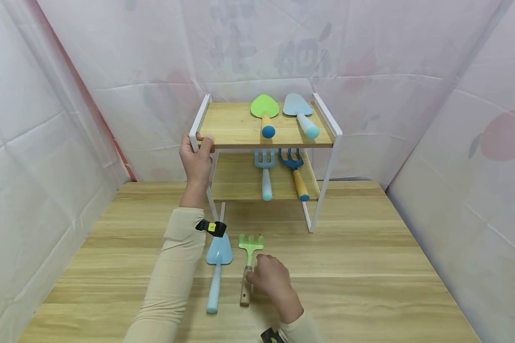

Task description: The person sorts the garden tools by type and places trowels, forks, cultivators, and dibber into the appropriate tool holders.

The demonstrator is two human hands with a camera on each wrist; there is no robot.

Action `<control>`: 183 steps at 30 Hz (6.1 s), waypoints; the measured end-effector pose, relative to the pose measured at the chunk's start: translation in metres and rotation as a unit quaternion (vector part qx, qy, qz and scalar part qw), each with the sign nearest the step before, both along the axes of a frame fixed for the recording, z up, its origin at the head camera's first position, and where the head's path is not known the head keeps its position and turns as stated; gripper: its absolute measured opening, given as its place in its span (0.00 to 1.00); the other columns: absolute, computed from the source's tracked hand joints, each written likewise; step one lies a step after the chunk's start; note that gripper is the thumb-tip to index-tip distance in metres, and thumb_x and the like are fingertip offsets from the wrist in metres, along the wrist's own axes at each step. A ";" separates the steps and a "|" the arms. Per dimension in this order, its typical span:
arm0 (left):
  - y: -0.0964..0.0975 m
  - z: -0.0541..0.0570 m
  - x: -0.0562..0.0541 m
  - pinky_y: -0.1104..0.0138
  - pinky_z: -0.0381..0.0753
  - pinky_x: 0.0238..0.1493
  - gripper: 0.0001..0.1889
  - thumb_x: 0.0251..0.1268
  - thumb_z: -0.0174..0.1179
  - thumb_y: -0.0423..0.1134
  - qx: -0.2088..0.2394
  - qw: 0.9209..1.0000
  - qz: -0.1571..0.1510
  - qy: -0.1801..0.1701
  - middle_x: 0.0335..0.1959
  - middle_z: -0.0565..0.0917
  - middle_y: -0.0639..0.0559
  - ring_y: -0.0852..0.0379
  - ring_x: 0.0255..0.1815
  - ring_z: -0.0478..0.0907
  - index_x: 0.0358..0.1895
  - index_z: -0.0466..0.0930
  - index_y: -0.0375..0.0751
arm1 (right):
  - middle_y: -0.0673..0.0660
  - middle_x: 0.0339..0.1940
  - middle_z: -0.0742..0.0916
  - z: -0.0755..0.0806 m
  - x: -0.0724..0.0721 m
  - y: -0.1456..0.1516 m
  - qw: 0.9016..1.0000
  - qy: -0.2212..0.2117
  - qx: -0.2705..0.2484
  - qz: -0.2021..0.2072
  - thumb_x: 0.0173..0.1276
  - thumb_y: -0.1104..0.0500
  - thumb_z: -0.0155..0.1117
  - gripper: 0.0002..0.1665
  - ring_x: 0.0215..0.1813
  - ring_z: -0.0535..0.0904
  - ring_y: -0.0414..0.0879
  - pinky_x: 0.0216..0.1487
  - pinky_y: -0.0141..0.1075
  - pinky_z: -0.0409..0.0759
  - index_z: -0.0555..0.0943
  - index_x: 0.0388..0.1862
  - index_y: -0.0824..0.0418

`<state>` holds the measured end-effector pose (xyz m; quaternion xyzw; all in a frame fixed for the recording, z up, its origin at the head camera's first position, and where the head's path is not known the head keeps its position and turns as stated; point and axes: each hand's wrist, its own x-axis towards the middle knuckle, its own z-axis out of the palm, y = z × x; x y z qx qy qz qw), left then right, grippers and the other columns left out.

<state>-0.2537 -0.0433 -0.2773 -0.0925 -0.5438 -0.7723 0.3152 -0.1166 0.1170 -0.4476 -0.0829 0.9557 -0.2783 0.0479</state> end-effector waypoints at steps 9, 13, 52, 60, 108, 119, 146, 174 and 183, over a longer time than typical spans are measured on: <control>-0.001 0.000 0.000 0.73 0.63 0.20 0.09 0.55 0.55 0.26 0.004 1.000 -0.003 0.005 0.16 0.66 0.57 0.64 0.16 0.63 0.27 0.66 0.44 | 0.52 0.18 0.78 -0.026 0.010 -0.018 0.997 0.028 -0.039 -0.065 0.55 0.56 0.67 0.26 0.22 0.70 0.43 0.18 0.38 0.67 0.78 0.50 0.69; -0.002 -0.006 -0.009 0.73 0.63 0.20 0.09 0.55 0.56 0.26 0.009 1.000 -0.004 0.006 0.16 0.67 0.56 0.64 0.17 0.63 0.28 0.67 0.44 | 0.58 0.28 0.82 -0.031 0.010 -0.021 0.996 0.036 -0.035 -0.075 0.51 0.56 0.69 0.27 0.27 0.76 0.48 0.22 0.42 0.72 0.78 0.49 0.68; -0.002 -0.001 -0.001 0.73 0.67 0.23 0.10 0.56 0.55 0.25 0.006 1.000 -0.012 0.010 0.18 0.71 0.55 0.63 0.20 0.69 0.28 0.66 0.45 | 0.60 0.26 0.78 -0.028 0.005 0.006 0.970 0.161 -0.089 -0.158 0.48 0.67 0.64 0.14 0.23 0.70 0.45 0.21 0.37 0.71 0.81 0.35 0.74; -0.002 0.000 0.000 0.73 0.65 0.22 0.10 0.57 0.54 0.25 0.004 1.000 -0.019 0.014 0.17 0.69 0.56 0.63 0.19 0.67 0.28 0.65 0.44 | 0.62 0.24 0.83 -0.042 0.004 0.006 0.920 0.341 -0.151 -0.120 0.44 0.71 0.65 0.12 0.21 0.75 0.42 0.17 0.28 0.73 0.82 0.31 0.74; -0.001 -0.007 -0.007 0.72 0.61 0.20 0.08 0.58 0.53 0.26 -0.006 0.999 -0.018 0.034 0.16 0.70 0.56 0.63 0.17 0.63 0.29 0.66 0.43 | 0.65 0.27 0.85 0.007 -0.008 0.000 0.794 0.533 -0.288 -0.050 0.45 0.70 0.66 0.17 0.17 0.73 0.41 0.15 0.24 0.69 0.82 0.37 0.76; -0.001 -0.004 -0.004 0.71 0.66 0.24 0.08 0.58 0.52 0.25 -0.004 0.999 -0.025 0.036 0.17 0.70 0.56 0.59 0.20 0.66 0.30 0.66 0.43 | 0.68 0.21 0.82 0.054 -0.003 -0.027 0.819 0.379 -0.409 -0.134 0.50 0.79 0.59 0.17 0.14 0.67 0.30 0.10 0.22 0.62 0.78 0.42 0.81; -0.001 -0.023 -0.029 0.68 0.72 0.25 0.07 0.58 0.56 0.31 0.003 0.999 -0.013 0.039 0.18 0.71 0.52 0.58 0.20 0.70 0.30 0.67 0.44 | 0.64 0.26 0.84 0.026 -0.080 -0.040 0.811 0.451 -0.344 -0.142 0.51 0.69 0.67 0.19 0.16 0.70 0.42 0.15 0.25 0.64 0.82 0.44 0.72; -0.002 -0.022 -0.028 0.69 0.68 0.20 0.08 0.56 0.55 0.29 0.011 0.999 -0.009 0.044 0.16 0.71 0.52 0.59 0.17 0.69 0.29 0.66 0.45 | 0.62 0.21 0.83 0.040 -0.135 -0.058 0.831 0.475 -0.254 -0.139 0.52 0.66 0.61 0.15 0.17 0.71 0.46 0.16 0.37 0.67 0.84 0.39 0.71; -0.003 -0.021 -0.027 0.68 0.72 0.23 0.08 0.57 0.56 0.28 0.015 0.999 -0.020 0.031 0.17 0.69 0.53 0.58 0.19 0.70 0.30 0.67 0.45 | 0.63 0.23 0.84 0.046 -0.150 -0.057 0.846 0.466 -0.229 -0.126 0.49 0.69 0.59 0.15 0.20 0.75 0.50 0.19 0.43 0.74 0.83 0.36 0.72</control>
